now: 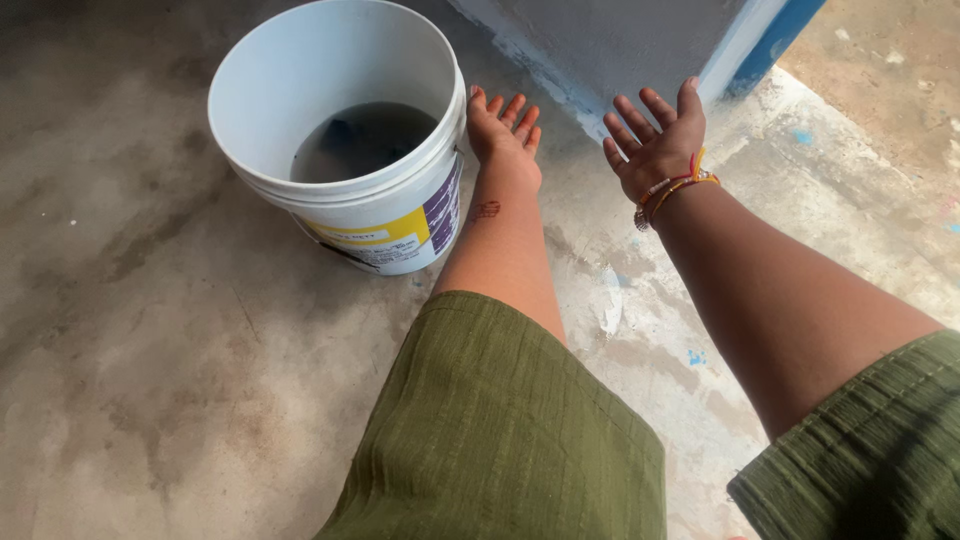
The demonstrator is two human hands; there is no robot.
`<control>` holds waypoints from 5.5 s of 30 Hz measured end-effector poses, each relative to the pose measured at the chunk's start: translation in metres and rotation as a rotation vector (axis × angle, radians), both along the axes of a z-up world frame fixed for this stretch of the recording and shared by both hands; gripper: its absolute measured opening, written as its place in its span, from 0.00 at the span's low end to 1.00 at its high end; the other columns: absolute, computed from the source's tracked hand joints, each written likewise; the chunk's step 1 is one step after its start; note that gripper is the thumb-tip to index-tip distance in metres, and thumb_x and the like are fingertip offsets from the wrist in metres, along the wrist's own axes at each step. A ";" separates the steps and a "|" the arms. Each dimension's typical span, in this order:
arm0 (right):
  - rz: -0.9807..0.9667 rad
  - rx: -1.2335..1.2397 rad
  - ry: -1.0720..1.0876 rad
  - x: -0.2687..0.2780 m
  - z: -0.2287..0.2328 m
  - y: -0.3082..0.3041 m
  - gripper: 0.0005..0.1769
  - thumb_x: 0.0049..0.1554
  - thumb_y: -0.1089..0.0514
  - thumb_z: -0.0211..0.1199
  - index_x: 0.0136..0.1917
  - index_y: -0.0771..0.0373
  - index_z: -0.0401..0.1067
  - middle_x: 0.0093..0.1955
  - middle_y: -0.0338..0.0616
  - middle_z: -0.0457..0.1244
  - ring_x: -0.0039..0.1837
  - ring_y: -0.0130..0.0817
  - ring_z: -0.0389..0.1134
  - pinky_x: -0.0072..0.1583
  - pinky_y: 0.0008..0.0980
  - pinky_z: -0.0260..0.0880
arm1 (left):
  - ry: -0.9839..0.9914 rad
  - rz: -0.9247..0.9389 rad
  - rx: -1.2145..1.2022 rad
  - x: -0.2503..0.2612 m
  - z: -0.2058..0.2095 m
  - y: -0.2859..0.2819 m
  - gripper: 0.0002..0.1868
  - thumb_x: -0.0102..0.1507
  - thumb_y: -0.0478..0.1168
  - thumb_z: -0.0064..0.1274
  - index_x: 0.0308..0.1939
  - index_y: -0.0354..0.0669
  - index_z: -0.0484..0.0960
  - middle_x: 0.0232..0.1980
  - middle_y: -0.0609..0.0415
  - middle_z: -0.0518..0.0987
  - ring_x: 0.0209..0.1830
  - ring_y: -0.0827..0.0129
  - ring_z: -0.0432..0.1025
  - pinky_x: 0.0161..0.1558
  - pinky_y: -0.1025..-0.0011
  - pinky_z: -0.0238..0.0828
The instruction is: The person wets a cloth in a bucket of water, wrings it out, and uses it to wipe and scrub the concrete floor by hand.
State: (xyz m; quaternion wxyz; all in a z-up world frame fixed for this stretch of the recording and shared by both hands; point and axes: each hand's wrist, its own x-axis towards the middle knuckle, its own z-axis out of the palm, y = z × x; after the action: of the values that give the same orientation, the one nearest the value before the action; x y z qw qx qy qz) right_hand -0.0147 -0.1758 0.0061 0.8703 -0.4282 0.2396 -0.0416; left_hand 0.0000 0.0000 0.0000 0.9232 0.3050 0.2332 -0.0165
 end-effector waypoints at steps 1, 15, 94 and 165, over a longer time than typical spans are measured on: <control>0.001 0.002 -0.001 -0.001 0.001 0.000 0.39 0.57 0.26 0.48 0.67 0.54 0.69 0.65 0.46 0.70 0.66 0.45 0.71 0.68 0.46 0.66 | 0.004 0.001 -0.005 0.000 0.001 0.000 0.39 0.68 0.62 0.31 0.75 0.42 0.60 0.67 0.45 0.74 0.64 0.57 0.72 0.69 0.60 0.58; 0.004 -0.002 0.016 -0.004 0.008 0.007 0.38 0.56 0.26 0.47 0.66 0.53 0.70 0.64 0.45 0.70 0.65 0.44 0.72 0.67 0.45 0.67 | 0.018 0.001 -0.010 -0.004 0.008 0.000 0.38 0.68 0.62 0.31 0.74 0.43 0.61 0.66 0.45 0.74 0.63 0.58 0.72 0.68 0.62 0.60; 1.027 -1.985 -0.473 -0.003 0.067 0.227 0.12 0.57 0.59 0.60 0.54 0.60 0.78 0.53 0.55 0.70 0.59 0.52 0.71 0.60 0.46 0.71 | 0.321 -0.805 1.931 -0.031 0.065 0.208 0.34 0.64 0.60 0.57 0.70 0.51 0.74 0.71 0.51 0.75 0.72 0.57 0.69 0.70 0.59 0.68; 0.608 -1.398 -0.618 0.034 0.167 0.237 0.13 0.58 0.53 0.65 0.48 0.67 0.75 0.43 0.52 0.72 0.42 0.42 0.77 0.42 0.36 0.77 | -0.341 -0.195 1.206 -0.043 0.062 0.216 0.53 0.50 0.66 0.65 0.73 0.45 0.66 0.67 0.47 0.76 0.70 0.58 0.68 0.68 0.64 0.61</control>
State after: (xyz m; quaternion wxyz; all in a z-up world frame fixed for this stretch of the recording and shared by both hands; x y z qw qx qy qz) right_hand 0.0191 0.0614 0.1726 0.4029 -0.8868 -0.2184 -0.0597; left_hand -0.0432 0.2162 0.0618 0.6075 0.7897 0.0224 0.0826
